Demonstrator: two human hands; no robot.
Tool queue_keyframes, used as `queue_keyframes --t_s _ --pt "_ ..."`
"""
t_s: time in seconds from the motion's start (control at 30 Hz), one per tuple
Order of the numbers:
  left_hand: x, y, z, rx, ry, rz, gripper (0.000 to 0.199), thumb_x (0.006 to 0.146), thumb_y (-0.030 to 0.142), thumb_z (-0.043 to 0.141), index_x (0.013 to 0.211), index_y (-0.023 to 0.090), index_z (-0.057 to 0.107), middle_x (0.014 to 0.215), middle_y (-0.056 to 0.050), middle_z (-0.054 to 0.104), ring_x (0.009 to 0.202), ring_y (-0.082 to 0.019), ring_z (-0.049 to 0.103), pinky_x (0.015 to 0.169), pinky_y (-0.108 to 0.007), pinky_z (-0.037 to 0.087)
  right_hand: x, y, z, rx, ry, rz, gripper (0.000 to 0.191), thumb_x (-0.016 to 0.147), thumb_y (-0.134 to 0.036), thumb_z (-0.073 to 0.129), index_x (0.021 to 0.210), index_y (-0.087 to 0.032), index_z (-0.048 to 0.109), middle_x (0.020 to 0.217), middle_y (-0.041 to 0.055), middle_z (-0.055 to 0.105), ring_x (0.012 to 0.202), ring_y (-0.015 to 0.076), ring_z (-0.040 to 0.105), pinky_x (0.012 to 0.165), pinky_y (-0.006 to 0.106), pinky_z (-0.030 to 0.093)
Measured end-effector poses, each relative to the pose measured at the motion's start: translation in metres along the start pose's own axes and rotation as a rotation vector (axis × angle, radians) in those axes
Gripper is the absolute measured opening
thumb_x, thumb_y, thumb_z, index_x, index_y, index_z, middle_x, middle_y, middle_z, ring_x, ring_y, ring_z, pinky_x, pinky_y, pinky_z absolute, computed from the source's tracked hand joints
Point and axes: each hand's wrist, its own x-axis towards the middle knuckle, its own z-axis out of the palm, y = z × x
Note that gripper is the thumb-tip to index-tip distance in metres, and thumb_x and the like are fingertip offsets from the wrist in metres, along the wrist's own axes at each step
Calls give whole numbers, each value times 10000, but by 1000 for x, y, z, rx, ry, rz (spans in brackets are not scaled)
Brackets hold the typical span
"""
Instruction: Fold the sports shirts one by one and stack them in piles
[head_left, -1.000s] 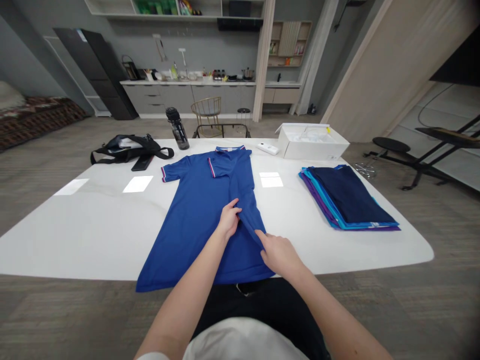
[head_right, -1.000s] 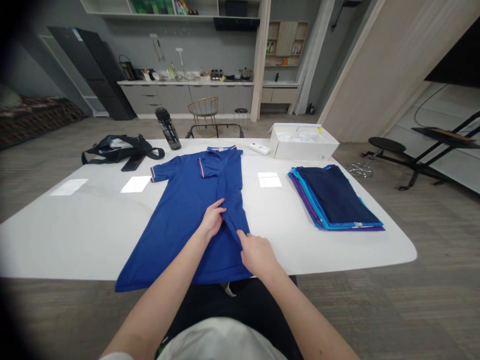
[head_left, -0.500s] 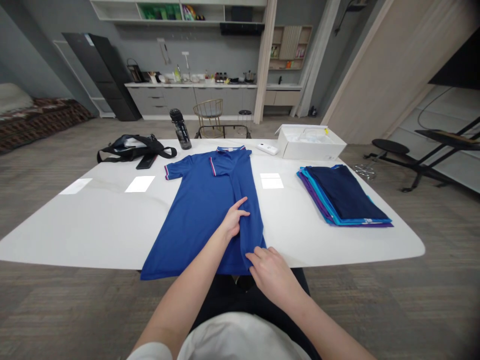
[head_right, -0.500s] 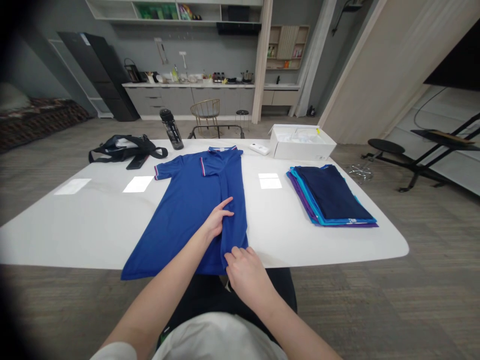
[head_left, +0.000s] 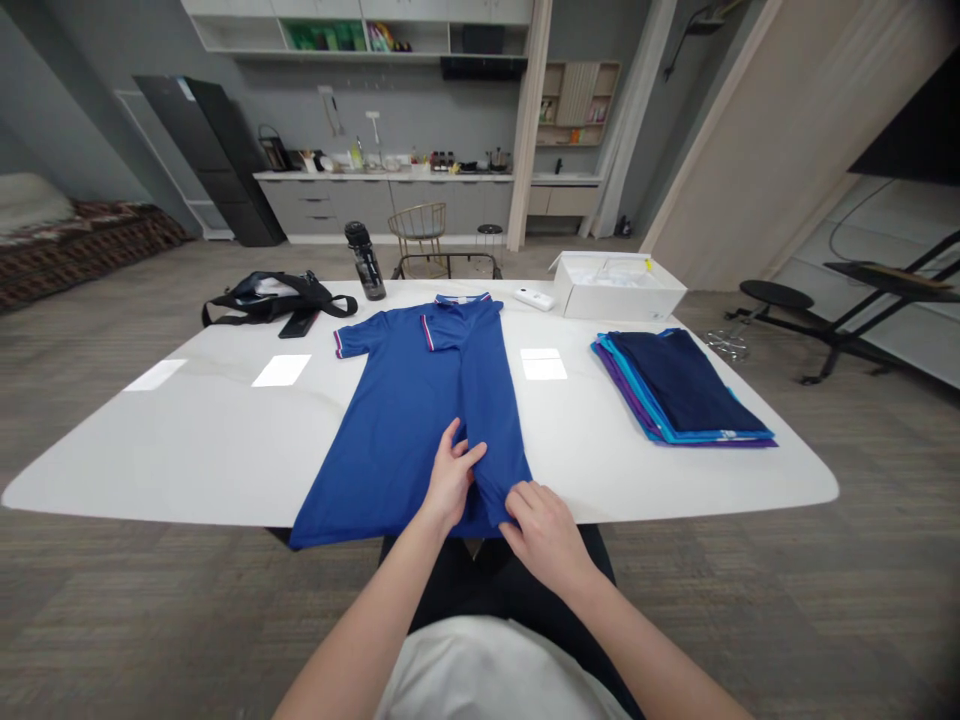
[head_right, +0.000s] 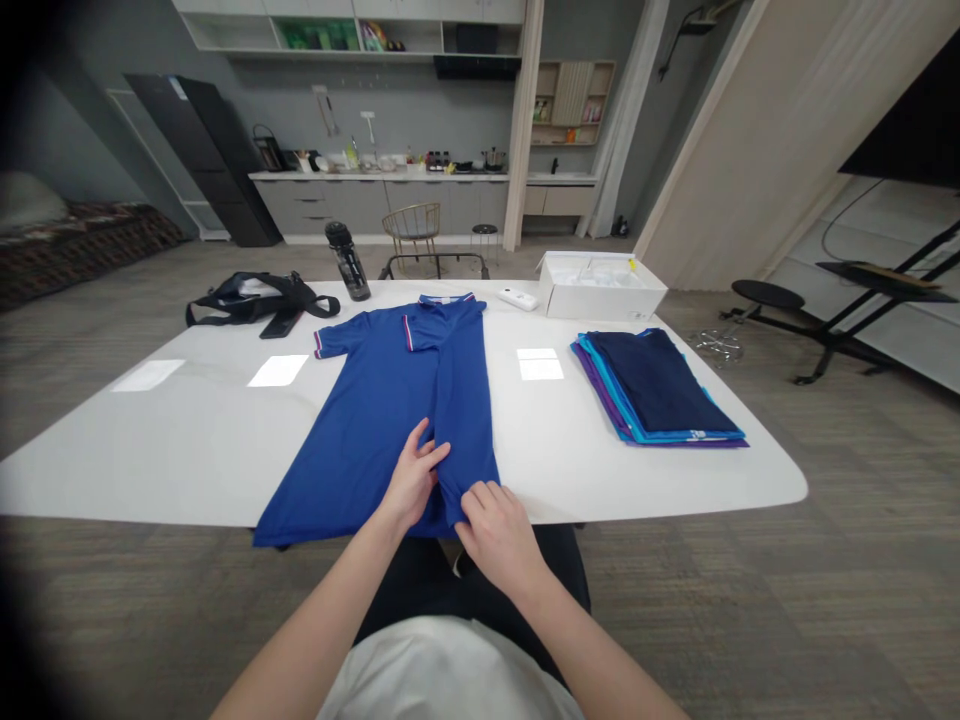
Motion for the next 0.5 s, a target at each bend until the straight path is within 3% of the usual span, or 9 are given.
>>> queue_keyframes --t_s 0.17,0.27,0.4,0.5 --pt "-26 3 -2 -1 19 -98 787 729 277 856 1425 264 489 944 -14 616 752 -110 622 669 -215 501 -2 -3 17 106 57 -25 168 868 -60 574 843 -215 516 823 27 572 769 210 525 702 334 402" --pt "-39 2 -6 138 -14 -44 702 750 305 828 1388 291 537 848 41 540 626 -51 510 563 -163 407 -2 -5 26 152 118 -42 149 895 -57 530 939 -199 547 847 39 585 783 217 536 724 345 418" --pt "-50 -3 -15 319 -14 47 546 753 320 794 1274 280 635 877 31 560 622 -53 488 514 -158 360 -6 -9 33 141 142 -21 227 910 -78 528 1112 -173 570 947 74 619 891 248 560 820 391 446" --pt "-54 -7 -22 346 5 1 361 764 357 771 1084 197 724 825 -1 617 644 -84 538 530 -175 397 -12 -8 35 107 122 70 306 888 -64 551 1171 -177 576 1065 96 634 1002 269 567 899 429 439"
